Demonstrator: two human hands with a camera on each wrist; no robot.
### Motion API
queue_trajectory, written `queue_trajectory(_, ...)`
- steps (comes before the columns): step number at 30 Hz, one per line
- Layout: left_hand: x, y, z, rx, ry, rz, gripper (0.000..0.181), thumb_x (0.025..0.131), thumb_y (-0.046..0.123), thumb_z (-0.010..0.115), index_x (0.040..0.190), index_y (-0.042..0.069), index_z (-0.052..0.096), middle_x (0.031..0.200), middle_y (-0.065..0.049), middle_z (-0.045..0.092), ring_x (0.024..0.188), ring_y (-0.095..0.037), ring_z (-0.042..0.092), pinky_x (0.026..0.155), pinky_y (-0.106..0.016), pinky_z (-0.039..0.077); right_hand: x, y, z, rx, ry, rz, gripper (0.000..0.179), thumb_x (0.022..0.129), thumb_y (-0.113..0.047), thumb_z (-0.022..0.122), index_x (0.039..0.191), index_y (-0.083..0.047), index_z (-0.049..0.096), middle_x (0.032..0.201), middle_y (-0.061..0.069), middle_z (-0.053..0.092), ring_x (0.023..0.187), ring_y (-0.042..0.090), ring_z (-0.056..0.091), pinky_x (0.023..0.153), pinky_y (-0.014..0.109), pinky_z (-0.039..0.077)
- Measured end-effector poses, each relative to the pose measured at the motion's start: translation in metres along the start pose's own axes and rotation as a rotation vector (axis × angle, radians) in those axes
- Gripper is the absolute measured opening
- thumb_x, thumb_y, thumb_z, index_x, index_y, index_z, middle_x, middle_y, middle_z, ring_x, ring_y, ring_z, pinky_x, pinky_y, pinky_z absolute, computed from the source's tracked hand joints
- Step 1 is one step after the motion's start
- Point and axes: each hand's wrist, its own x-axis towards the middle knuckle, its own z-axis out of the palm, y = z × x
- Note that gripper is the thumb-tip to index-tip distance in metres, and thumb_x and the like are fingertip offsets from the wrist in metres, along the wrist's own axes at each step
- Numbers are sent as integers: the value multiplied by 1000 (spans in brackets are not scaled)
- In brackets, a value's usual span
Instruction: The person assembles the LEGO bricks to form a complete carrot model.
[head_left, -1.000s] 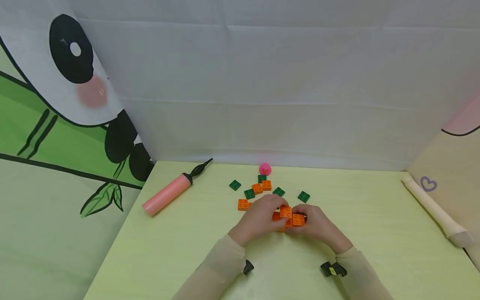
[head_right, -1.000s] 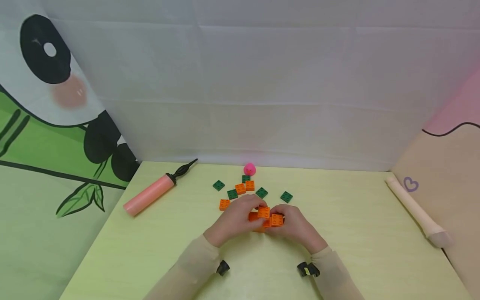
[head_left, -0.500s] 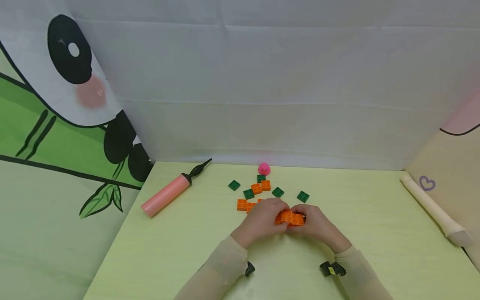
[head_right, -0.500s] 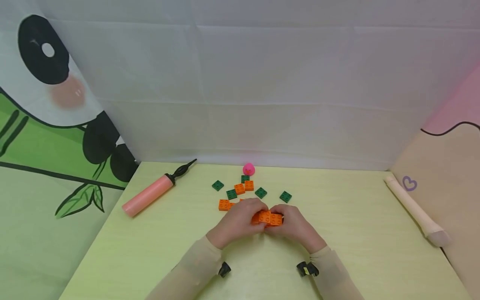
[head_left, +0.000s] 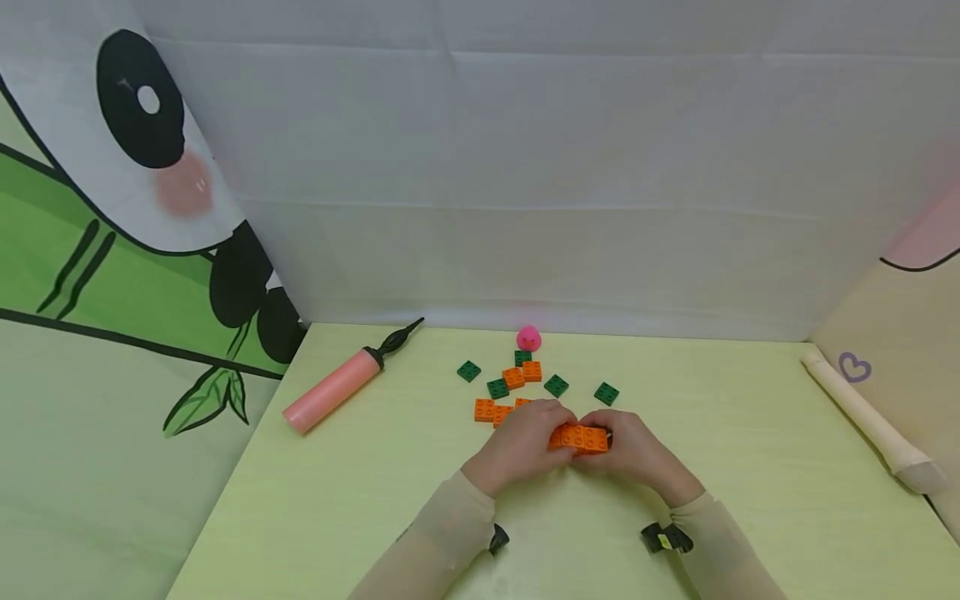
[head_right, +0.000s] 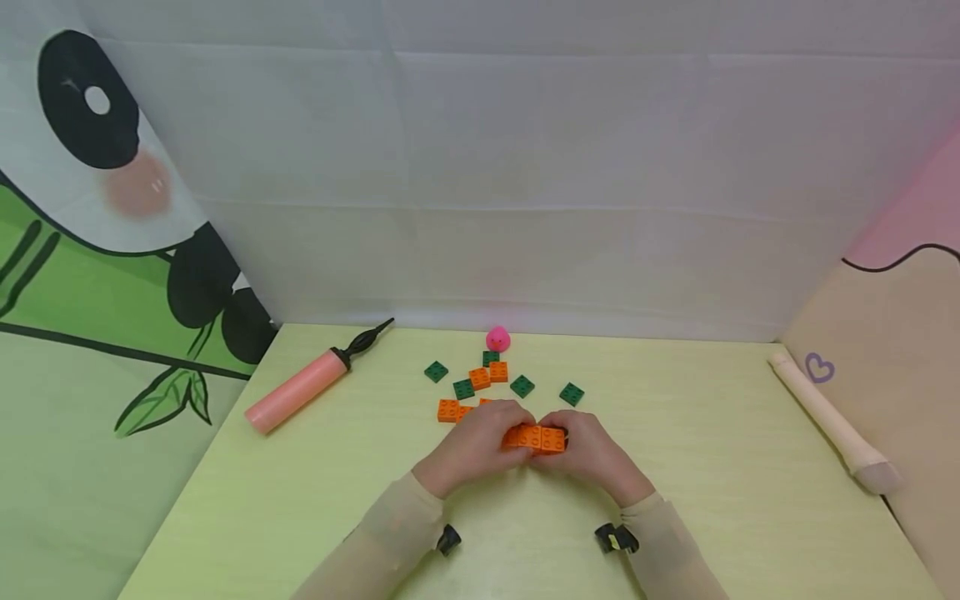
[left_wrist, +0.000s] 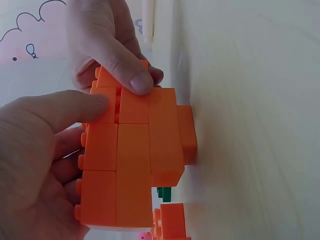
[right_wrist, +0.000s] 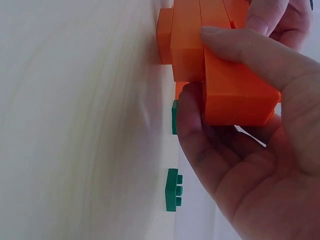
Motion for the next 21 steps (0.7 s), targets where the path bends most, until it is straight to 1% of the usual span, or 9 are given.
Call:
queue_trajectory(3,1,0,-2,22,-9,7,26,95,27,78,117,13,74,107,5,70,97,-13,63,91,-24,51,0,0,0,-1,4,7,37,81,-29,92,107,-9,75,97,-4,69,86,17,59,78,35,53)
queue_trajectory(6,2,2,-3,72,-21,10,24,95,27,78,115,13,75,106,5,70,96,-13,64,89,-24,51,0,-1,1,1,12,10,34,81,-28,93,104,-9,76,93,-5,68,83,17,58,75,32,52)
queue_trajectory(10,5,5,-3,146,-41,-1,25,95,30,79,114,14,76,104,6,69,93,-12,63,85,-23,51,1,-3,1,1,21,10,32,80,-28,93,101,-9,77,88,-5,67,80,17,57,71,30,51)
queue_trajectory(14,7,7,-3,198,-61,-20,26,94,33,81,113,16,77,100,7,68,89,-12,62,80,-22,51,1,-5,0,-9,31,13,31,80,-28,93,99,-9,78,86,-6,68,78,17,57,70,29,51)
queue_trajectory(18,7,10,-3,215,-70,-33,25,93,33,81,111,17,77,98,8,67,87,-11,61,78,-21,50,0,-5,1,-12,34,21,31,79,-28,94,98,-9,79,85,-6,68,78,17,57,69,28,51)
queue_trajectory(21,5,10,-2,204,-68,-36,25,93,32,82,111,17,77,98,9,67,87,-10,61,78,-21,50,0,-5,2,-1,31,23,31,79,-27,94,98,-9,79,84,-6,68,78,18,57,69,28,50)
